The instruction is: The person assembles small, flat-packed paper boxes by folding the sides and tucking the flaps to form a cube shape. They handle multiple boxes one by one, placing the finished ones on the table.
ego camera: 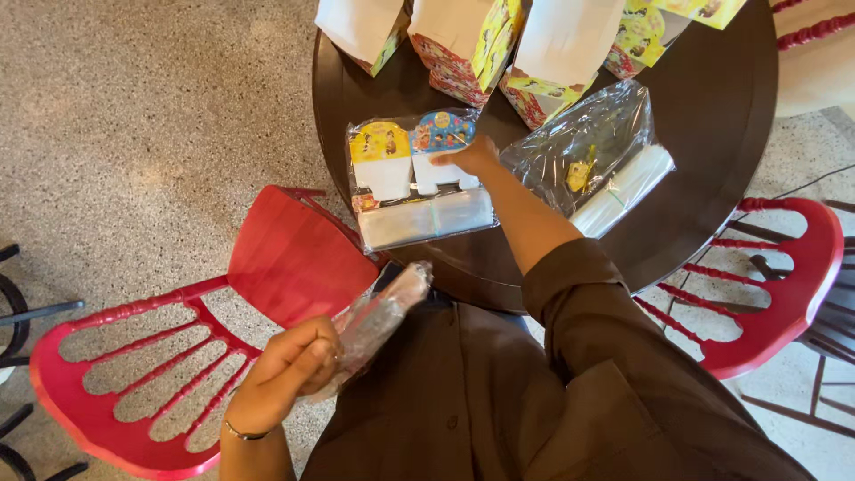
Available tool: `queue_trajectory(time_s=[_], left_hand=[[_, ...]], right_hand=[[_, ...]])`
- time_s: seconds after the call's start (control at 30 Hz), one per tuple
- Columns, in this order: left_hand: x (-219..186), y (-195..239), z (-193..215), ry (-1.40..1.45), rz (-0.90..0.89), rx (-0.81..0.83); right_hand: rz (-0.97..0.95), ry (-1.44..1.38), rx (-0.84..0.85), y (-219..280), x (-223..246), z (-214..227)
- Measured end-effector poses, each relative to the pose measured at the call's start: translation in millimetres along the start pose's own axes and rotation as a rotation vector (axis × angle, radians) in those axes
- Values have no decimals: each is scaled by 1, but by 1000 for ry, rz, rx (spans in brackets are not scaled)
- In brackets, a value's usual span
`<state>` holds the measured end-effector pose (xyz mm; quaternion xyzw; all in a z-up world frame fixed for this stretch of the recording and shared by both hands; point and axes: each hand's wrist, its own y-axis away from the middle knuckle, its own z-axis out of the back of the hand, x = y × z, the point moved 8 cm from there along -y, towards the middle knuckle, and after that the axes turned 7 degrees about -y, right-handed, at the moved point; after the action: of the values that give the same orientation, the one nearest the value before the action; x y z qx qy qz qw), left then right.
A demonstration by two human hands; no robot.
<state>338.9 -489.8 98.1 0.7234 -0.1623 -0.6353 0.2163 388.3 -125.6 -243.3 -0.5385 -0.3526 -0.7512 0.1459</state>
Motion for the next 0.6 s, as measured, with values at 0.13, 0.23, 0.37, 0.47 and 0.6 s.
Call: queue_trajectory(time_s=[0.13,0.23,0.37,0.47,0.6], left_hand=[[24,12,37,51,37,25],[25,23,59,-12,64,49],[10,34,80,-51,88,173],[-1,24,79,-44,114,218],[-26,-29,58,43,37,57]], right_hand=[[272,-17,-234,67,51,10],[151,22,-99,148,73,14],[648,-448,-43,255,121,79],[491,-510,-530,311,59,180],[473,-1159,-992,359,-83,261]])
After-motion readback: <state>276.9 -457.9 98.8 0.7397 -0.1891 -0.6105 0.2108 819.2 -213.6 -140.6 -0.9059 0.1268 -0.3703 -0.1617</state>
